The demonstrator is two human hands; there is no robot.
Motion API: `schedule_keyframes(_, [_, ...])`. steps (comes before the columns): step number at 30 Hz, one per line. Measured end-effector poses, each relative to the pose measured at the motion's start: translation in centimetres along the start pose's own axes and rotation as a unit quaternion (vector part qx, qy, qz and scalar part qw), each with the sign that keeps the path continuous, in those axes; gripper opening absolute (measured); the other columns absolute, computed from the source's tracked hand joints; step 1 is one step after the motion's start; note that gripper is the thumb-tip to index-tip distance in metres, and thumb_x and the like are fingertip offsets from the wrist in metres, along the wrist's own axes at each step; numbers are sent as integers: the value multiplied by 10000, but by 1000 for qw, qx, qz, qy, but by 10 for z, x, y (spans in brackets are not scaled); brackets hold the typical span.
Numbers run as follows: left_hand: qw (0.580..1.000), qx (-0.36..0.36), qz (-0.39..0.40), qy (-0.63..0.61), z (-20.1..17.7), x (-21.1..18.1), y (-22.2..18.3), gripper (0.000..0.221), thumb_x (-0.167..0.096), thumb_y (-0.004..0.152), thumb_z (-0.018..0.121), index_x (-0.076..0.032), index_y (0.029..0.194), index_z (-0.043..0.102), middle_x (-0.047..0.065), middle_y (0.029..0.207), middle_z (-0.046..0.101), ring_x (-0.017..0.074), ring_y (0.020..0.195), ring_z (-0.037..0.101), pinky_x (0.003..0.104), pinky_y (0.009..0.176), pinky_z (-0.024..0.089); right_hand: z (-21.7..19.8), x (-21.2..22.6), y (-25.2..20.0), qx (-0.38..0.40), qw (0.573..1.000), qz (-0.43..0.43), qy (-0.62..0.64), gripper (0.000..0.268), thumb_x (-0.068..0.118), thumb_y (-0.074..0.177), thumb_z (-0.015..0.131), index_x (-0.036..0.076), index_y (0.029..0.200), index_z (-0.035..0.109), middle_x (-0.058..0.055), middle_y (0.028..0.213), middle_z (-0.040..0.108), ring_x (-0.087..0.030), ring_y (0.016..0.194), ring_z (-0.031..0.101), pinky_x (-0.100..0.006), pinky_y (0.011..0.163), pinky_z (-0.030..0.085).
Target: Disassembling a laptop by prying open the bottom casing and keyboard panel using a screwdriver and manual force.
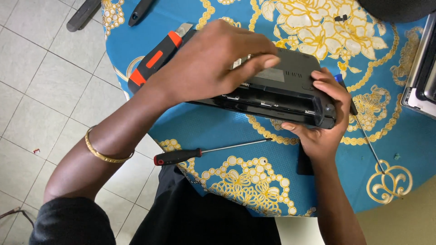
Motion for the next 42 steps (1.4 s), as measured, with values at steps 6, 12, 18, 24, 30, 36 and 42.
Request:
schedule_keyframes(6, [990, -51, -124, 47, -32, -17, -68, 354, -229, 1146, 716, 72, 1331, 695, 247, 1394, 711, 435, 1341, 680, 565, 1158, 502, -6, -1, 5, 24, 1000, 19, 0, 770, 420, 908, 847, 43, 1475, 489, -239, 1538, 567, -336, 1519, 548, -615, 1510, 338])
schedule_keyframes(12, [943, -101, -314, 38, -11, -28, -126, 542, -347, 1089, 729, -27, 1510, 611, 209, 1662, 572, 385, 1554, 581, 508, 1114, 587, -11, -2, -7, 61, 997, 38, -30, 813, 347, 867, 898, 25, 1489, 486, -247, 1619, 521, -423, 1631, 470, -634, 1503, 312])
schedule_keyframes(18, [862, -229, -429, -142, 35, -41, -156, 536, -267, 1057, 706, -23, 1515, 572, 187, 1658, 566, 344, 1555, 572, 470, 1195, 622, -14, -1, -26, 111, 986, 86, -91, 831, 187, 850, 939, 21, 1533, 494, -240, 1738, 452, -466, 1714, 371, -606, 1460, 304])
schedule_keyframes(24, [835, -284, -442, -164, 58, -53, -166, 470, -279, 1080, 676, -48, 1481, 594, 184, 1659, 553, 353, 1556, 562, 479, 1259, 554, -17, 7, -17, 196, 963, 134, -131, 834, 145, 869, 870, 69, 1597, 470, -197, 1835, 317, -445, 1760, 235, -587, 1422, 252])
schedule_keyframes(30, [868, -234, -428, -92, 54, -55, -171, 472, -304, 1092, 668, -72, 1497, 597, 168, 1644, 580, 394, 1517, 601, 495, 1142, 646, 2, 31, 16, 155, 964, 200, -85, 472, 101, 991, 796, 61, 1440, 656, -165, 1650, 570, -299, 1572, 526, -452, 1284, 463])
schedule_keyframes(36, [881, -208, -414, -95, 53, -46, -178, 604, -267, 1062, 732, -63, 1589, 518, 190, 1668, 549, 371, 1493, 620, 470, 1149, 649, 62, 25, 60, 190, 909, 346, 133, 357, 187, 1090, 619, 5, 1393, 666, -203, 1264, 798, -305, 1127, 830, -383, 931, 716])
schedule_keyframes(42, [893, -187, -397, -100, 52, -38, -180, 684, -198, 1035, 780, -47, 1630, 477, 253, 1685, 488, 501, 1455, 593, 569, 1120, 632, 83, 11, 75, 221, 880, 407, 105, 353, 176, 1114, 591, -67, 1354, 678, -293, 1161, 794, -335, 929, 842, -371, 626, 694])
Point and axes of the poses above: each hand's wrist, its own y-axis towards the middle knuckle, its own z-axis out of the palm, x = y × z, the point moved 3 cm from there along y, towards the middle knuckle
